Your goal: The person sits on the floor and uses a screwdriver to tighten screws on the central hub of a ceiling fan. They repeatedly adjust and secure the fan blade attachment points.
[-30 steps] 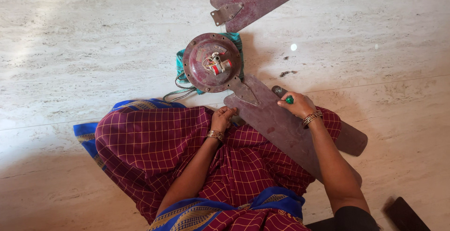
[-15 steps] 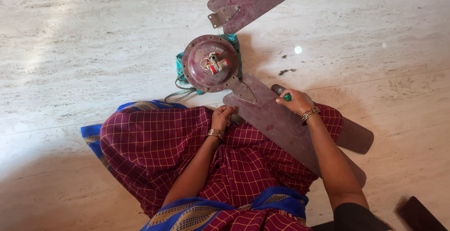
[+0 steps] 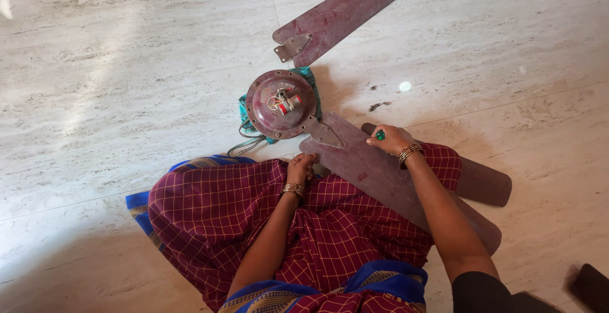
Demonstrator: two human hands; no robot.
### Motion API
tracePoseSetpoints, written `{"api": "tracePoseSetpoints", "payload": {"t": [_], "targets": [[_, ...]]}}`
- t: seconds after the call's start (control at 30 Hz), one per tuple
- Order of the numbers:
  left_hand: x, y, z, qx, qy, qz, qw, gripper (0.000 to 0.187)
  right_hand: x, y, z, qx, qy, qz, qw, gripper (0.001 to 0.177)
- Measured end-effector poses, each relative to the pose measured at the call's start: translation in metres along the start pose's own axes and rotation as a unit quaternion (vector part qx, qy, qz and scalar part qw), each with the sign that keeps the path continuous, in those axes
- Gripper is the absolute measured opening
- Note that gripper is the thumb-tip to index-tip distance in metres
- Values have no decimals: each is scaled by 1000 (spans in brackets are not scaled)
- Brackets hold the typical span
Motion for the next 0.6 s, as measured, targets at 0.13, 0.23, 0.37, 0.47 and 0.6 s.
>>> {"api": "tracePoseSetpoints", "payload": {"t": [0.13,0.23,0.37,0.47,0.6], "targets": [[-3,-5,-3,-6,10,-7,1000,22,-3,-4,2,11,16,-26,999,42],[-2,-6,-2,-9,11,-5,1000,22,-1,-6,2,20,18,-27,999,43],[1,-4,-2,-10,7,-2,1000,23,-1,-9,5,19,16,-34,999,45],[4,0,-2,-3,4,-1,1000,24,-1,-9,6,10,13,-25,1000,46],[9,4,1,-5,-2,5,1000,27,-2,-8,8,2,19,-19,1000,46]]}}
Point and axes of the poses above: each hand's wrist, its own y-axis away from the middle knuckle, its own z-axis out of the palm, x = y × z, the point moved 10 cm from there along -y, towards the middle knuckle, and after that the axes turned 5 degrees about -z, right-handed, at the moved point
